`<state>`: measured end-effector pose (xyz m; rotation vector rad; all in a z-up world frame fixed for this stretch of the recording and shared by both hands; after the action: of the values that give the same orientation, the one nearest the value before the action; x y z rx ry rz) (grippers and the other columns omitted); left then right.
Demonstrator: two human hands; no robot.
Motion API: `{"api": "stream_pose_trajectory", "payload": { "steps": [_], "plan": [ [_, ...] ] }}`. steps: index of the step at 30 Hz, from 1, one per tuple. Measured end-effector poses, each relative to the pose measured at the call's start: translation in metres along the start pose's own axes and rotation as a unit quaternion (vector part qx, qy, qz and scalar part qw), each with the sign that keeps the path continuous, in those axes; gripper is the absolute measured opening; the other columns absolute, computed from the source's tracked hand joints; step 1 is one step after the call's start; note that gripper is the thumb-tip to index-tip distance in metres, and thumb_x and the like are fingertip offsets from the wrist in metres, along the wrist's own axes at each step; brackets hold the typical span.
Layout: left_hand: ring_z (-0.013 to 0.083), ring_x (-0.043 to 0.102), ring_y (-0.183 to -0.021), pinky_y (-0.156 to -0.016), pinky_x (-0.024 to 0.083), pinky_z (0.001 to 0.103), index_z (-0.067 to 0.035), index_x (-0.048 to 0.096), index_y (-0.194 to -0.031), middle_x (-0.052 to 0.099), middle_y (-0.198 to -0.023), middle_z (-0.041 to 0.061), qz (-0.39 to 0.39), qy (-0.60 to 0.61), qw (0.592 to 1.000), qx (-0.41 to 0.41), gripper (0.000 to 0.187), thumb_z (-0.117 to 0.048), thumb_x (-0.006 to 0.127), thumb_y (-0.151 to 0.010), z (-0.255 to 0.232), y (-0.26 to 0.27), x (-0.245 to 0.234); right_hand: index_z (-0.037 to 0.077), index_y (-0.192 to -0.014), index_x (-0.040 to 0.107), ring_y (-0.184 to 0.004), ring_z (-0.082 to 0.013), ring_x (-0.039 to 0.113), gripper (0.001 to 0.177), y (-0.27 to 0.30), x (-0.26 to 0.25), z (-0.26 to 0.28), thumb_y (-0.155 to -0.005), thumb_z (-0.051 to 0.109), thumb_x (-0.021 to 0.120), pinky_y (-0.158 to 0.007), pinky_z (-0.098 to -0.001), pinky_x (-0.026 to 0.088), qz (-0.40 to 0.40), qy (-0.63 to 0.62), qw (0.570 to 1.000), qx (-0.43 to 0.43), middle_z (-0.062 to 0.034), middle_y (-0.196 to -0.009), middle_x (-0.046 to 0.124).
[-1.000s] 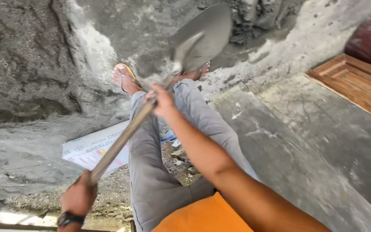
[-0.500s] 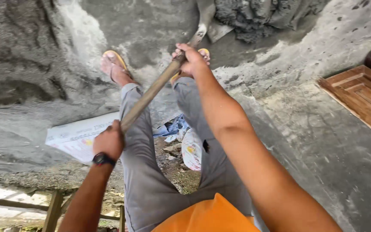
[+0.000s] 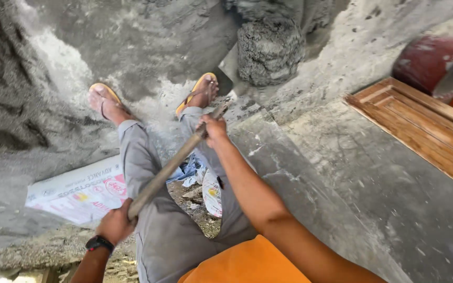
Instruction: Mix cement and sand with water using a shovel and trowel on a concrete floor
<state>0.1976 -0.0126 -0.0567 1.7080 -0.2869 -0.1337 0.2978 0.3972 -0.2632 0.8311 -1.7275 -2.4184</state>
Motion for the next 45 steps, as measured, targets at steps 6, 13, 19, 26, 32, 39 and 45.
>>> {"api": "stream_pose_trajectory", "payload": {
  "steps": [6, 13, 19, 26, 32, 39, 45],
  "plan": [
    [0.025, 0.066, -0.045, -0.033, 0.057, 0.033, -0.002, 0.069, -0.126, 0.068, -0.065, 0.022, 0.135, 0.418, 0.895, 0.076, 0.051, 0.001, 0.069, -0.075, -0.168, 0.049, -0.104, -0.006, -0.133, 0.053, -0.112, -0.0404, 0.065, 0.077, 0.027, -0.06, 0.192, -0.077, 0.033, 0.087, -0.086, -0.0583, 0.053, -0.116, 0.229, 0.956, -0.143, -0.0293, -0.126, 0.062],
    [0.0124, 0.048, -0.041, -0.031, 0.037, 0.028, -0.012, 0.052, -0.098, 0.045, -0.059, 0.0, 0.391, 0.685, 0.582, 0.197, 0.021, -0.008, 0.071, -0.091, -0.319, 0.116, -0.145, -0.003, -0.088, 0.061, -0.044, -0.0198, 0.056, 0.007, 0.159, 0.001, 0.333, -0.091, -0.002, 0.055, -0.04, -0.0316, 0.057, -0.023, -0.01, 0.985, -0.172, -0.0129, -0.062, 0.06],
    [0.0073, 0.044, -0.044, -0.036, 0.04, 0.021, -0.004, 0.047, -0.117, 0.048, -0.067, -0.002, 0.557, 0.767, 0.234, 0.218, 0.023, -0.006, 0.062, -0.099, -0.229, 0.135, -0.11, 0.009, -0.133, 0.027, -0.054, -0.0191, 0.06, 0.044, 0.189, 0.029, 0.252, -0.097, 0.007, 0.053, -0.039, -0.0331, 0.055, -0.102, 0.187, 0.961, -0.176, -0.0167, -0.106, 0.06],
    [0.0067, 0.044, -0.047, -0.037, 0.037, 0.023, -0.009, 0.052, -0.107, 0.045, -0.066, -0.006, 0.568, 0.753, 0.254, 0.215, 0.012, -0.012, 0.06, -0.099, -0.278, 0.109, -0.162, 0.002, -0.117, 0.038, -0.056, -0.0193, 0.065, 0.043, 0.12, 0.052, 0.31, -0.077, 0.004, 0.054, -0.053, -0.0351, 0.057, -0.122, 0.312, 0.912, -0.235, -0.0104, -0.076, 0.063],
    [0.0127, 0.055, -0.045, -0.035, 0.046, 0.023, -0.005, 0.049, -0.09, 0.052, -0.066, 0.003, 0.509, 0.633, 0.529, 0.246, 0.013, 0.004, 0.057, -0.095, -0.135, 0.155, -0.132, 0.01, -0.106, 0.047, -0.056, -0.023, 0.061, 0.037, 0.247, 0.043, 0.224, -0.079, -0.001, 0.069, -0.05, -0.0391, 0.057, -0.004, 0.102, 0.969, -0.223, -0.0094, -0.084, 0.058],
    [0.0298, 0.073, -0.058, -0.052, 0.06, 0.046, -0.021, 0.048, -0.108, 0.075, -0.073, 0.006, -0.096, 0.077, 0.989, 0.078, 0.033, -0.026, 0.07, -0.084, 0.125, 0.116, -0.112, 0.022, -0.088, 0.063, -0.053, -0.0093, 0.052, 0.011, 0.196, 0.167, 0.0, -0.088, 0.012, 0.068, -0.057, -0.0359, 0.048, 0.238, -0.205, 0.943, 0.108, 0.0074, -0.062, 0.051],
    [0.0319, 0.079, -0.069, -0.068, 0.065, 0.045, -0.028, 0.05, -0.129, 0.08, -0.074, 0.004, -0.112, -0.078, 0.964, -0.228, 0.049, -0.056, 0.06, -0.089, 0.252, 0.186, -0.07, 0.018, -0.102, 0.064, -0.044, -0.0205, 0.058, 0.013, 0.204, 0.312, -0.196, -0.091, 0.018, 0.071, -0.042, -0.0442, 0.055, 0.189, -0.037, 0.945, 0.265, 0.0013, -0.06, 0.055]
  ]
}}
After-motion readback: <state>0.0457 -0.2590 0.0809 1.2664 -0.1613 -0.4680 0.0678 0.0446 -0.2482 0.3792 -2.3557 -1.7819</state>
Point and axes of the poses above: each hand's wrist, its own y-axis away from the middle knuckle, its own x-axis out of the palm, z = x × y, the point moved 9 cm from there along -y, towards the middle knuckle
